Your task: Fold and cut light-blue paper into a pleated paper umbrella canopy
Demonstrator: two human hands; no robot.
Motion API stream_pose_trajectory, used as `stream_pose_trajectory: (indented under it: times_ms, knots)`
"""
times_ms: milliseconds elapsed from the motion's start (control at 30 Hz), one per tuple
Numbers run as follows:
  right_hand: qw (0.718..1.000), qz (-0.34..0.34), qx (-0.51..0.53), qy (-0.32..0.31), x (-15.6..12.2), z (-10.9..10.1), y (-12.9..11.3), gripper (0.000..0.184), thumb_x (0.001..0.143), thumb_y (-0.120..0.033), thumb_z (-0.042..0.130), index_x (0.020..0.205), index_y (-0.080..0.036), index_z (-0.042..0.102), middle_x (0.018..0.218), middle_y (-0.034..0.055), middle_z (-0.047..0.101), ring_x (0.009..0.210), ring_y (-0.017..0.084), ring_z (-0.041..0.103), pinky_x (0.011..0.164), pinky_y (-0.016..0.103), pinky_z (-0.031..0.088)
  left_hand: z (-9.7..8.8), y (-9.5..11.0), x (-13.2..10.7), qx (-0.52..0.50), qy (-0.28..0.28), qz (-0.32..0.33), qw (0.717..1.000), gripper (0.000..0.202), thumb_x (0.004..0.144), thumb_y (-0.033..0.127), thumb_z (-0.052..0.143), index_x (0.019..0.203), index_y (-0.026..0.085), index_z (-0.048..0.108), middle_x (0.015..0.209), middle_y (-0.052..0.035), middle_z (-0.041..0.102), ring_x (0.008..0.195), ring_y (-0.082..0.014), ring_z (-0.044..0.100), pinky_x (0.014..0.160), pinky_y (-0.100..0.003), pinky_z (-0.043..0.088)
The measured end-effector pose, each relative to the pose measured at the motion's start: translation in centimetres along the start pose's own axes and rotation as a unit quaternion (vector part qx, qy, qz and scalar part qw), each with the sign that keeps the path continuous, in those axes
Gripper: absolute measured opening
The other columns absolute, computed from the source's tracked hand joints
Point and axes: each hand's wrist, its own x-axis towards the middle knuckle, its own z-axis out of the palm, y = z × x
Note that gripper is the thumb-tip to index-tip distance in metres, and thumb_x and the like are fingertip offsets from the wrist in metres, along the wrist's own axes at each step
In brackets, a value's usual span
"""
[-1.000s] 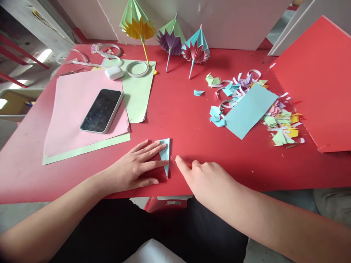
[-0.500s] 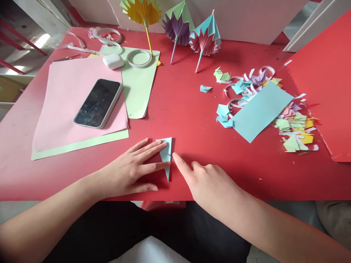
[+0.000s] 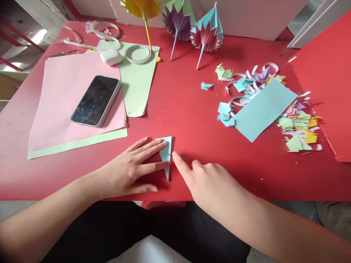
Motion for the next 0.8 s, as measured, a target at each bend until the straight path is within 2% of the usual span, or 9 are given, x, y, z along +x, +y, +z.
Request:
stream_pose_trajectory:
  times_ms: [200,367,800]
  knots:
    - [0.998,-0.018,-0.059,0.0,0.3,-1.4,0.0,0.083,0.057,0.001,0.045,0.137,-0.014,0.031,0.052,-0.003,0.05,0.035,0.011,0.042,0.038,0.025,0.01,-0.1,0.0,0.1,0.003,-0.014,-0.009,1.0,0.054,0.085,0.053,0.045,0.129,0.023,0.047,0.149,-0.0169,0.019,0.135,-0.0335,0.022,0.109,-0.054,0.016]
    - [0.995,-0.029,-0.097,-0.017,0.4,-1.5,0.2,0.086,0.054,0.001,0.046,0.138,-0.014,0.03,0.051,-0.003,0.049,0.035,0.012,0.043,0.037,0.025,0.009,0.0,0.0,0.1,0.007,-0.011,-0.01,1.0,0.055,0.085,0.055,0.044,0.129,0.023,0.047,0.148,-0.0172,0.019,0.135,-0.0323,0.023,0.11,-0.054,0.015]
    - [0.996,-0.016,-0.074,-0.057,0.0,-1.6,0.0,0.085,0.06,-0.001,0.045,0.141,-0.017,0.024,0.053,-0.0019,0.051,0.039,0.012,0.047,0.039,0.024,0.014,0.1,0.1,0.1,0.004,0.004,-0.006,1.0,0.054,0.084,0.053,0.049,0.129,0.022,0.047,0.148,-0.0172,0.021,0.133,-0.0332,0.027,0.109,-0.055,0.018]
